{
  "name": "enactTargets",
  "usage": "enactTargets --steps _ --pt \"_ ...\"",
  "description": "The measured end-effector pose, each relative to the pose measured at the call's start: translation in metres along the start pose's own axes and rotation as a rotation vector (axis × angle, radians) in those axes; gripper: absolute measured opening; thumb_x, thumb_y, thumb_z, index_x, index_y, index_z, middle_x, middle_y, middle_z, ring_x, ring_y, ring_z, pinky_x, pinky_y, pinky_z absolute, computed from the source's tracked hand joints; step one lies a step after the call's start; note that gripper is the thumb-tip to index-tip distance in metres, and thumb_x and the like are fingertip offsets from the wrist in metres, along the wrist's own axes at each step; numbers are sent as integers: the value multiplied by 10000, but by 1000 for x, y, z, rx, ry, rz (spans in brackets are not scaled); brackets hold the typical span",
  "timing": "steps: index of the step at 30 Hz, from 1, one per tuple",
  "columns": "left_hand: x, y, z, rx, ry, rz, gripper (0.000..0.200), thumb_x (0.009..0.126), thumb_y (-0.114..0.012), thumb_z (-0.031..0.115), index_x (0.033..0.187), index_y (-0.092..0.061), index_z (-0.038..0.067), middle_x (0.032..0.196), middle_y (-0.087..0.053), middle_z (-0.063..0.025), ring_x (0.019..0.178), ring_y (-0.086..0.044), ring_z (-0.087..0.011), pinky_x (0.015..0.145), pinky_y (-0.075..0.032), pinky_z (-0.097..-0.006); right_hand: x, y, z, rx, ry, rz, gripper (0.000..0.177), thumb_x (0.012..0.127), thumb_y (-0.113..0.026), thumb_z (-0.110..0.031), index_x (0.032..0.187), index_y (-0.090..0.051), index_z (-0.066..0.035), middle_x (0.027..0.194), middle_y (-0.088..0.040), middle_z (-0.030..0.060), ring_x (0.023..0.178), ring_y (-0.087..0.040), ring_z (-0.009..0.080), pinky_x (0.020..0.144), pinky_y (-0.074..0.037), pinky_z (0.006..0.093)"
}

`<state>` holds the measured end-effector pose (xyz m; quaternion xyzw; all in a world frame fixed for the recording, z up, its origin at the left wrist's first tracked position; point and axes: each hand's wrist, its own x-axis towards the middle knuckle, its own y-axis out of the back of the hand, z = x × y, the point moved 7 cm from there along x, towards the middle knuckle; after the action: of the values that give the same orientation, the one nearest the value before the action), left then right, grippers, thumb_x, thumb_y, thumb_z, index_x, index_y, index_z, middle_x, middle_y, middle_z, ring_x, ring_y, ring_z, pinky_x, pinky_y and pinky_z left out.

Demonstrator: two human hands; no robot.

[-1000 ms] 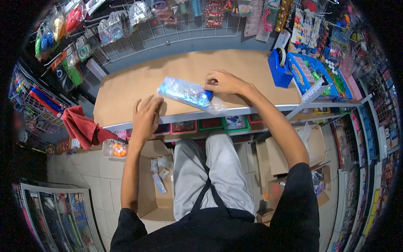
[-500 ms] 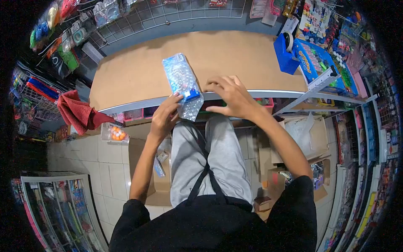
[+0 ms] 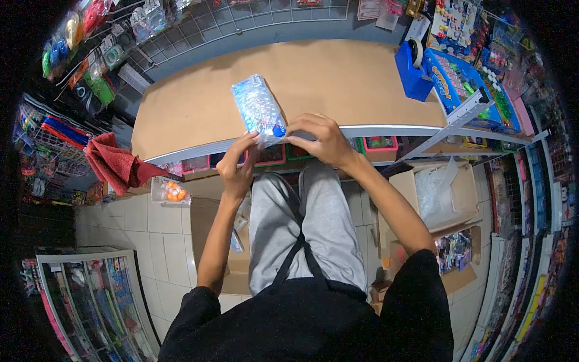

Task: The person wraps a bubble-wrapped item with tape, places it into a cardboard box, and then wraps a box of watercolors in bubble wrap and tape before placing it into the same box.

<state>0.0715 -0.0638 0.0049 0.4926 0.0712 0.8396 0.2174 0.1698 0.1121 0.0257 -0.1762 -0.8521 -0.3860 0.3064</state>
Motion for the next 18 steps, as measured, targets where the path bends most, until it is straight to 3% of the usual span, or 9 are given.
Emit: enactTargets --steps 9,12,15,18 --pt "-2 -7 -2 -25 173 157 83 902 -738 -5 972 -700 -30 934 -756 -131 919 -743 -205 1010 -551 -445 3 3 3 137 -180 11 210 805 -840 -109 944 -730 3 959 -742 105 898 -722 225 810 -556 338" --pt "0 -7 -1 -4 154 174 87 896 -751 5 959 -702 -30 907 -752 -133 912 -746 -223 976 -562 -418 10 -1 -4 141 -260 57 218 819 -842 -154 957 -745 -17 932 -725 90 872 -708 207 793 -553 333" --pt "5 -5 8 57 117 182 96 891 -763 20 953 -706 -26 882 -746 -135 900 -752 -258 922 -569 -381 20 -8 0 -17 -366 -136 198 842 -830 -174 964 -758 -36 926 -692 66 821 -676 170 752 -543 310" --pt "4 -5 11 102 138 185 112 883 -775 29 955 -703 -18 908 -735 -144 898 -742 -283 861 -563 -356 19 -16 19 133 -420 -91 181 851 -827 -181 947 -765 -41 942 -665 48 778 -637 133 708 -522 282"
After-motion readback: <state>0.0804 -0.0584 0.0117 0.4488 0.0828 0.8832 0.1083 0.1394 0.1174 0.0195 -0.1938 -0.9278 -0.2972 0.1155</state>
